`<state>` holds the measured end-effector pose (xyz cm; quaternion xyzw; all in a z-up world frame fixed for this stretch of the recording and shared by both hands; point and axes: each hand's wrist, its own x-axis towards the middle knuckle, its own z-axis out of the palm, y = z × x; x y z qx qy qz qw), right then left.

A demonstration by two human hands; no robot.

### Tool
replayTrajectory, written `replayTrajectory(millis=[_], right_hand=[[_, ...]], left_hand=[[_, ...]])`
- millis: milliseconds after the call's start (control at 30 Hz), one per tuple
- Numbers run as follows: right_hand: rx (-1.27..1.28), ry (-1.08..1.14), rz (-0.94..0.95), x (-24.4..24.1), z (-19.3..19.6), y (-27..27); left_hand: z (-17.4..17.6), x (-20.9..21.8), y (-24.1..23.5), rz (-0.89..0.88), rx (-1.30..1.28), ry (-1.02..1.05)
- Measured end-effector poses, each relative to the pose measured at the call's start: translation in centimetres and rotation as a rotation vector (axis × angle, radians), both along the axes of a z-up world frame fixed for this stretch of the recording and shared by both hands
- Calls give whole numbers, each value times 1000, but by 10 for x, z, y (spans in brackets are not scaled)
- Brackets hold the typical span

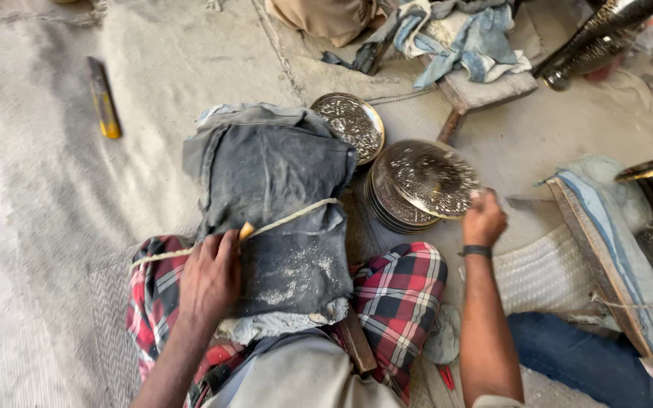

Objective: The person sits on the floor and uses a hammer and chisel to engrave intricate patterns onto a brass plate. They repeatedly strike the chisel to create detailed designs, occasionally adjusting the plate's position.

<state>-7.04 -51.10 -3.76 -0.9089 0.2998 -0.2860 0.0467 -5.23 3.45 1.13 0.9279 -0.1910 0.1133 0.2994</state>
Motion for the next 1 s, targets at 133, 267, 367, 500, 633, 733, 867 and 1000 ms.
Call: replayTrajectory(millis=[133,267,367,500,633,733,867,1000], right_hand=[[788,-572,184,-8,64,32],[1127,-722,401,-9,108,104],[1297,-623,706,3,102,170],[1209,-209,871,24,71,229],[1177,166,1025,32,54,235],[1074,243,1205,31,47,228],[894,434,1072,13,46,217],[800,625,1051,-3,49,199]], left_hand=[[14,1,-2,-82,-139,357],[21,-22,-25,-302,-363,738],[23,-49,-46,-450,-302,520],[28,-80,-38,-428,-194,356],[39,-79,-4,-278,24,296],[49,-46,15,-187,292,161],[66,19,15,-36,327,-115],[67,72,17,22,110,-416]])
